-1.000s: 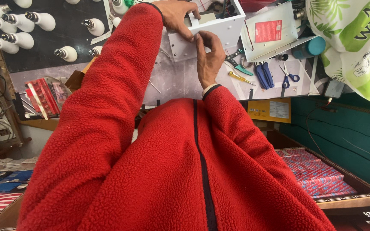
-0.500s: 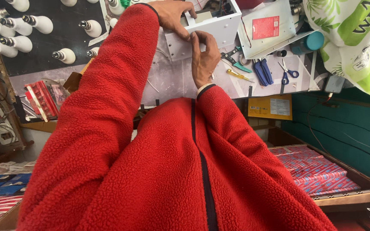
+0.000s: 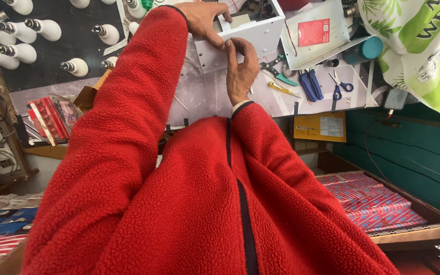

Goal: The person connects a battery and internal components into a white electronic housing, places the cover on the housing, and secures the cover by inserting and tightening screws.

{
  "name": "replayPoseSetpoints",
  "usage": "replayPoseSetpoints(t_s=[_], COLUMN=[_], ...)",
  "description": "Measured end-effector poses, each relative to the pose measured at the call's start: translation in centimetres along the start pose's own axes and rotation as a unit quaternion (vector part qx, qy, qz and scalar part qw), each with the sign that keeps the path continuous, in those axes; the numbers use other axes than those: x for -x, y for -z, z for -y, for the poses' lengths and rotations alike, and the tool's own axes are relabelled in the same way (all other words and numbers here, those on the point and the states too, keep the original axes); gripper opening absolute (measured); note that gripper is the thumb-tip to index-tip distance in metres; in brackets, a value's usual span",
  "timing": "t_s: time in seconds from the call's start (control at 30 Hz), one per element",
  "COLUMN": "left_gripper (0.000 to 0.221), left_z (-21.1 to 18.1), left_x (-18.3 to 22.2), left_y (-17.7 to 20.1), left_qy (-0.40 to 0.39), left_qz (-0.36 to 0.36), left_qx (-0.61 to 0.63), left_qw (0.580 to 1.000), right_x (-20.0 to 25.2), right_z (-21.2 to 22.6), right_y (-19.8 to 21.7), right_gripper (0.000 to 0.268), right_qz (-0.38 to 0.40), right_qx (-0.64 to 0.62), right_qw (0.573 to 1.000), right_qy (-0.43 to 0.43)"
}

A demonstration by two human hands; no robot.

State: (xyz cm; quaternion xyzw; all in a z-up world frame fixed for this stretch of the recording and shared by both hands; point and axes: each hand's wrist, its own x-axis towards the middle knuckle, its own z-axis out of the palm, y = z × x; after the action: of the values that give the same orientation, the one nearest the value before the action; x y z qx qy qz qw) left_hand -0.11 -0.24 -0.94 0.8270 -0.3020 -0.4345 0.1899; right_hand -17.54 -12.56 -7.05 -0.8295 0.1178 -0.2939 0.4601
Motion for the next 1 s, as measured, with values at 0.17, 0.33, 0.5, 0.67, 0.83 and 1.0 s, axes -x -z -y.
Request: replayPoseSetpoints(t_s=[0.17,0.33,0.5,0.67,0.83,1.0], left_gripper=[0.093,0.092,0.092,0.09,0.089,0.09], left_z=[0.3,0.3,0.1,0.6,1.3,2.6], left_x=[-0.3,-0.4,-0.1,-0.7,-1.8,-3.5], left_y=[-0.3,-0.4,-0.4,-1.6,-4.5,-8.8], left_qy=[-0.025,-0.009,-0.01,-0.017,-0.043,-0.064], left_qz=[-0.022,-0.019,-0.016,-0.03,-0.085,-0.141], left_qx=[-0.017,-0.013,-0.002,0.002,-0.001,-0.097], left_qw=[0.999,1.0,1.0,0.999,0.995,0.983], right_x=[0.1,-0.1,0.0,0.7,1.9,4.5], right_z=[-0.6,-0.4,-0.5,-0.9,-0.7,-3.0], right_y=[-0.1,0.0,0.0,0.5,1.5,1.7], right_gripper=[0.016,0.012,0.015,0.018,0.016,0.022], right_qz=[0.0,-0.001,-0.004,-0.001,0.017,0.03], right_qx=[-0.011,0.024,0.008,0.029,-0.049,-0.111], right_qw=[1.0,1.0,1.0,1.0,0.995,0.969], right_qy=[-0.015,0.009,-0.017,0.008,-0.089,-0.218])
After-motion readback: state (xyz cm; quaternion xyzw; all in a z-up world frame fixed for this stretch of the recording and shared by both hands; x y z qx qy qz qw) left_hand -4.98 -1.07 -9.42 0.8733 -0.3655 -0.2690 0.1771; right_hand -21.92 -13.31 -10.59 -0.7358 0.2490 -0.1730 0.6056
